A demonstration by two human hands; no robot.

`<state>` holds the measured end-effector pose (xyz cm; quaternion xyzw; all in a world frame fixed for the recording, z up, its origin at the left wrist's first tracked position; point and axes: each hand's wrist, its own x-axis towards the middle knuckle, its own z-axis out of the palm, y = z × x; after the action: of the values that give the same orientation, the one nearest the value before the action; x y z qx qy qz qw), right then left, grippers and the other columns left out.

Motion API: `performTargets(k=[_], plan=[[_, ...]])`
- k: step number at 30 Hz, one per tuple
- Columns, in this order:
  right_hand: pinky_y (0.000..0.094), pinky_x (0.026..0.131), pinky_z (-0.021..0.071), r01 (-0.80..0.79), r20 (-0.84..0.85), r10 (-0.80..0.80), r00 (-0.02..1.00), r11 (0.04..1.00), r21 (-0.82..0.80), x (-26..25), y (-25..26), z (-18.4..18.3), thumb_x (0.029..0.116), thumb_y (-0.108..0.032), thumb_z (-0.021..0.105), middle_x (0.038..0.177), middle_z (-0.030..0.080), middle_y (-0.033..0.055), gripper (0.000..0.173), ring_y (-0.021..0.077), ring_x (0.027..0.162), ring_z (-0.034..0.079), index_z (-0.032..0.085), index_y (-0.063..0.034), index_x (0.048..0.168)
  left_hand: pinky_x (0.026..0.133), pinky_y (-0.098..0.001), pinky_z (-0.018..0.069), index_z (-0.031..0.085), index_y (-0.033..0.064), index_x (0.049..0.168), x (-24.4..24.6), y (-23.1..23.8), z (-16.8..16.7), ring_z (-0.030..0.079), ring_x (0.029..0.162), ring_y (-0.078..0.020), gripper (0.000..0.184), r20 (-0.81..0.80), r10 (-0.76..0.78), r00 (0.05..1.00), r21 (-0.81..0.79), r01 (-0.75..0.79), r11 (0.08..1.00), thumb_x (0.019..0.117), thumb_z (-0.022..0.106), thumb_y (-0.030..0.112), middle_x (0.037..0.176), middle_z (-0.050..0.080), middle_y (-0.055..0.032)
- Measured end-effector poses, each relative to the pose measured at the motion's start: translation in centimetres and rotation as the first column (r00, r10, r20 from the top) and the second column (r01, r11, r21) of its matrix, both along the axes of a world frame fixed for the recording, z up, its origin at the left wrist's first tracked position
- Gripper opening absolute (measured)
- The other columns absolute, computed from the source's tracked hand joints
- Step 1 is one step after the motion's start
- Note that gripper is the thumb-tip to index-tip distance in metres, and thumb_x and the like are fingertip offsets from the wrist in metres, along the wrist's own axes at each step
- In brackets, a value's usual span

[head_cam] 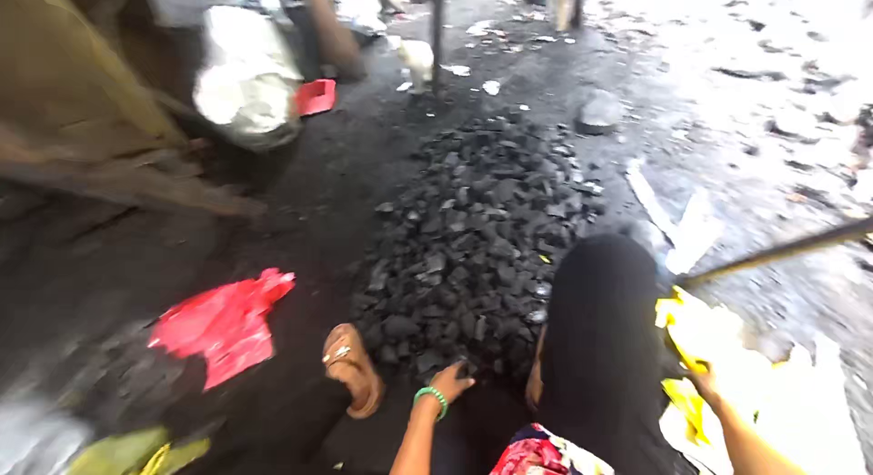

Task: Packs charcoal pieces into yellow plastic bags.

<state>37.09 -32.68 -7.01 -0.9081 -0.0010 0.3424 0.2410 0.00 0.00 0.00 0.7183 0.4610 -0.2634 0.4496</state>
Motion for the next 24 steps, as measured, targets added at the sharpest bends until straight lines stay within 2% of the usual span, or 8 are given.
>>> performTargets(k=[2,6,11,14,17,20,22,24], plan=[[0.0621,0.113,0.0374,-0.033,0.106,0.051,0.993,0.986,-0.163,0.6,-0.9,1.0,0.0986,-0.013,0.066,0.15,0.043,0.0356,0.053,0.0507,0.139,0.044,0.05,0.0,0.148,0.12,-0.0533,0.0294,0.041,0.0005,0.154,-0.1,0.1,-0.5,0.042,0.144,-0.0409,0.058,-0.028,-0.037,0.999,-0.002,0.037,0.999,0.1041,0.06,0.023,0.153,0.045,-0.0275],[0.0671,0.11,0.0376,-0.155,0.252,0.207,0.945,0.965,-0.209,2.9,-1.3,0.3,0.0932,-0.008,0.069,0.156,0.037,0.0338,0.052,0.0541,0.14,0.04,0.057,-0.0068,0.144,0.121,-0.0526,0.0294,0.041,-0.0021,0.152,-0.9,0.2,-1.0,0.042,0.144,-0.0411,0.057,-0.048,-0.035,0.998,0.001,0.035,0.999,0.1043,0.06,0.021,0.152,0.045,-0.0285],[0.0666,0.115,0.0319,-0.32,0.008,0.334,0.943,0.91,-0.262,5.2,0.6,-1.0,0.0944,-0.012,0.072,0.166,0.017,0.0307,0.06,0.0532,0.148,0.028,0.05,-0.0127,0.151,0.12,-0.0539,0.0304,0.04,-0.0021,0.153,-1.5,0.3,-1.1,0.044,0.142,-0.0416,0.057,-0.16,-0.081,0.984,-0.019,0.079,0.997,0.105,0.059,0.023,0.15,0.048,-0.0285],[0.0573,0.119,0.0301,-0.376,-0.212,0.32,0.924,0.862,-0.34,4.3,0.9,0.0,0.093,-0.007,0.072,0.157,0.036,0.034,0.063,0.0481,0.147,0.034,0.046,0.0054,0.148,0.12,-0.0536,0.0295,0.04,-0.0014,0.153,-1.5,0.1,-0.5,0.044,0.143,-0.041,0.057,-0.185,-0.08,0.979,-0.012,0.079,0.997,0.1056,0.058,0.024,0.151,0.047,-0.0275],[0.0612,0.115,0.0341,-0.402,-0.147,0.374,0.916,0.843,-0.358,4.8,0.1,-1.7,0.0974,-0.01,0.064,0.148,0.049,0.0322,0.048,0.0484,0.142,0.042,0.053,0.0099,0.14,0.12,-0.0528,0.0294,0.039,-0.0008,0.154,-1.1,0.3,-0.2,0.043,0.144,-0.0399,0.057,-0.171,-0.041,0.984,0.009,0.043,0.999,0.1059,0.057,0.023,0.152,0.047,-0.0266],[0.0667,0.111,0.0363,-0.233,0.036,0.248,0.968,0.942,-0.24,4.5,0.9,-1.1,0.1015,-0.014,0.06,0.145,0.053,0.0313,0.042,0.0501,0.139,0.045,0.058,0.0013,0.14,0.12,-0.0519,0.0297,0.04,-0.0014,0.153,-1.2,0.6,-0.3,0.043,0.144,-0.039,0.055,-0.149,-0.014,0.989,0.005,0.015,1.0,0.1061,0.057,0.023,0.152,0.047,-0.026],[0.0668,0.109,0.0364,-0.078,0.129,0.078,0.989,0.997,-0.007,4.2,1.0,-1.0,0.1013,-0.011,0.062,0.139,0.055,0.0345,0.038,0.0516,0.133,0.049,0.06,0.0035,0.136,0.12,-0.0523,0.03,0.04,-0.0016,0.153,-1.0,0.7,-0.5,0.044,0.143,-0.0399,0.056,-0.165,-0.042,0.985,0.008,0.044,0.999,0.106,0.057,0.023,0.151,0.048,-0.0266],[0.0607,0.102,0.0451,0.113,0.146,-0.16,0.976,0.952,0.283,3.2,1.0,-0.7,0.0976,-0.005,0.067,0.127,0.063,0.0326,0.032,0.0457,0.118,0.061,0.066,0.005,0.128,0.119,-0.0534,0.0308,0.04,-0.0008,0.153,-0.8,0.9,-0.9,0.045,0.142,-0.0413,0.056,-0.174,-0.071,0.982,0.012,0.074,0.997,0.1059,0.057,0.024,0.15,0.048,-0.0276]])
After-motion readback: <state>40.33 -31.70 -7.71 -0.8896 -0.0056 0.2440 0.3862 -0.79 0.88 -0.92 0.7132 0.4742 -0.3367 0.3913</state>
